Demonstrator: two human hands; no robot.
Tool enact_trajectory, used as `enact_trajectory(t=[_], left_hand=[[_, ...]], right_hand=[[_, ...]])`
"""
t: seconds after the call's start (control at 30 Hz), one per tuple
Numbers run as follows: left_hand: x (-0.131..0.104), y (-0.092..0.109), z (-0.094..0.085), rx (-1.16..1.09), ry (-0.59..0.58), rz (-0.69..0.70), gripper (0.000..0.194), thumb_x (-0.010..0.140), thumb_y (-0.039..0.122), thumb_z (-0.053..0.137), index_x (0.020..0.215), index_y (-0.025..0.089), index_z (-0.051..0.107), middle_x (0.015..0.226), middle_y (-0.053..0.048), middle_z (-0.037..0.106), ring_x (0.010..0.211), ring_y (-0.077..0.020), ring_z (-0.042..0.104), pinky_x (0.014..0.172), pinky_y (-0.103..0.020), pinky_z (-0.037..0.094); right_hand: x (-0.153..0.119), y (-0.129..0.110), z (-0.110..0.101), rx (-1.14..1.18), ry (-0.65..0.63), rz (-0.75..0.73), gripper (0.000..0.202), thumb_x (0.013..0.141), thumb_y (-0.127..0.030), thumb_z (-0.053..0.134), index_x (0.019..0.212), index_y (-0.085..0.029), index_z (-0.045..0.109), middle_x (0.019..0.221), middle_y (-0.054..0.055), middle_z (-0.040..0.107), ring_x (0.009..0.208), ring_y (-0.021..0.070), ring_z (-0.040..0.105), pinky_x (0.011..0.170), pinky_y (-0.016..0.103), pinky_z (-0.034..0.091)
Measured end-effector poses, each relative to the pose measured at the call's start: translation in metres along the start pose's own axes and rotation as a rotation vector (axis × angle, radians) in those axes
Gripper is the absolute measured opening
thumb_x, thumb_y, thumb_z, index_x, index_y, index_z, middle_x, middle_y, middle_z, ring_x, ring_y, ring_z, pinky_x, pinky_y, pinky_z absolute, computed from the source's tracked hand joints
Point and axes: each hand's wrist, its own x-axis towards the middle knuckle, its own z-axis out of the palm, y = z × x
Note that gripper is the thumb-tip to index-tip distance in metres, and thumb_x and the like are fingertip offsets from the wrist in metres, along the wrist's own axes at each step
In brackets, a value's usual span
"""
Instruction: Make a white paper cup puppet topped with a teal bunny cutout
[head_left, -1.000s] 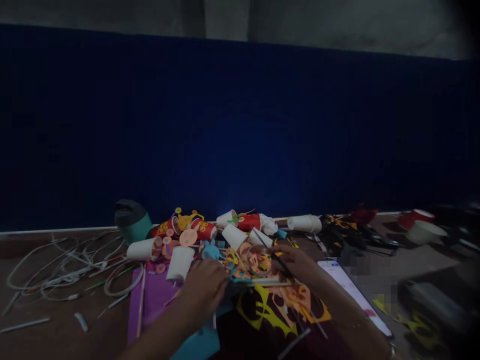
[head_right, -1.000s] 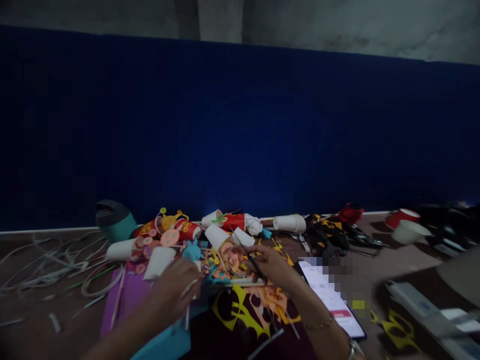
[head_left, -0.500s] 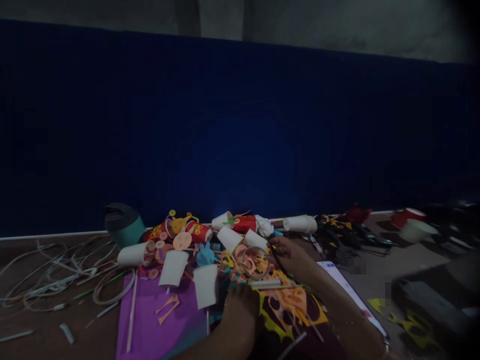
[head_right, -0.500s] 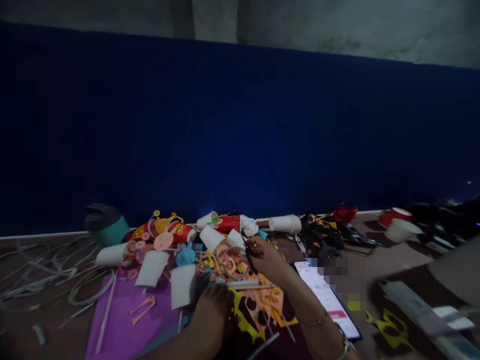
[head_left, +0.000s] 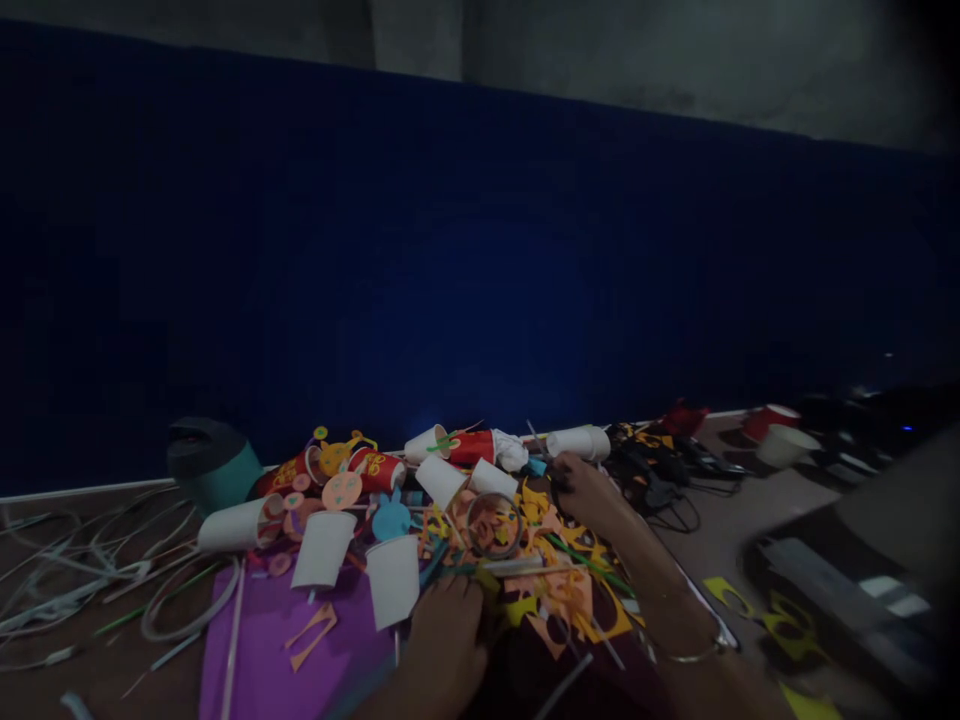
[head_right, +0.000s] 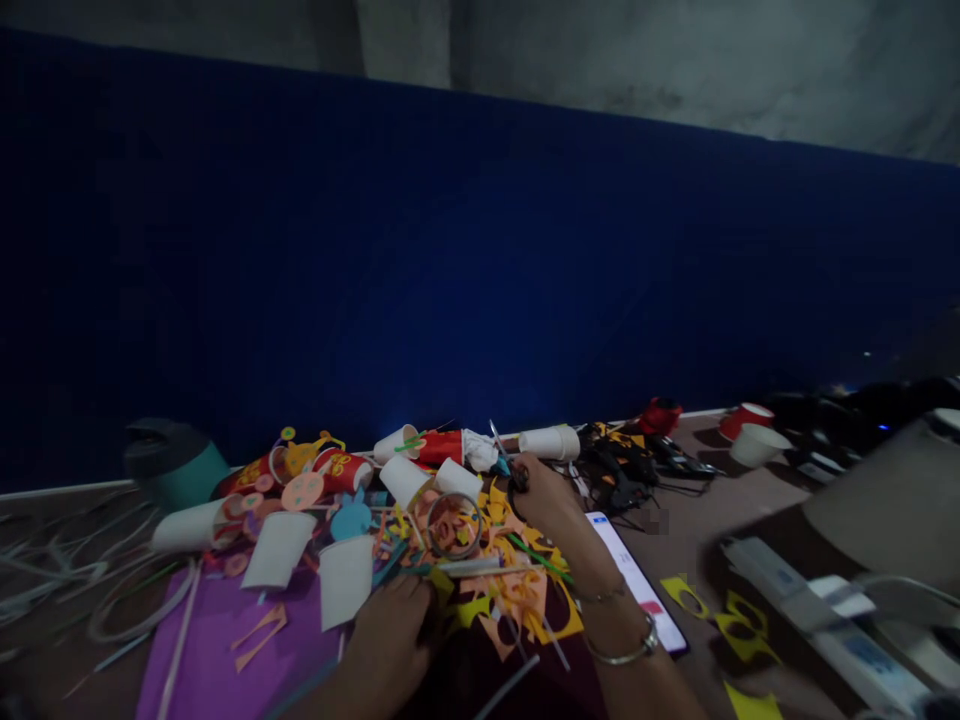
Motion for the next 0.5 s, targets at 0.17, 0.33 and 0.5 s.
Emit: enact_trajectory(t=[0.17, 0.33, 0.5], left_hand=[[-0.004, 0.000, 0.006, -0.095, 0.051, 0.057, 0.028, 0.073, 0.011, 0.046, 0.096, 0.020, 0.057, 0.102, -0.006, 0.061, 0.097, -0.0238, 0.053, 0.082, -0.035, 0.041], [-0.007, 0.002, 0.006, -0.095, 0.085, 0.118, 0.017, 0.081, 0.016, 0.044, 0.090, 0.021, 0.057, 0.097, -0.005, 0.060, 0.092, -0.0223, 0.053, 0.080, -0.033, 0.041], [-0.006, 0.003, 0.004, -0.091, 0.095, 0.112, 0.016, 0.083, 0.016, 0.043, 0.088, 0.021, 0.058, 0.095, -0.005, 0.060, 0.091, -0.0218, 0.053, 0.078, -0.032, 0.041]], right_hand=[[0.008, 0.015, 0.011, -0.077, -0.052, 0.017, 0.037, 0.060, -0.004, 0.057, 0.093, -0.021, 0.056, 0.072, 0.002, 0.064, 0.068, 0.0180, 0.058, 0.055, 0.023, 0.027], [0.009, 0.023, 0.027, -0.112, -0.103, 0.007, 0.041, 0.057, -0.003, 0.057, 0.094, -0.020, 0.057, 0.080, 0.003, 0.065, 0.075, 0.0196, 0.059, 0.059, 0.024, 0.028], [0.010, 0.025, 0.039, -0.115, -0.112, -0.004, 0.037, 0.060, -0.003, 0.055, 0.093, -0.020, 0.058, 0.087, 0.006, 0.066, 0.083, 0.0216, 0.059, 0.062, 0.025, 0.030]])
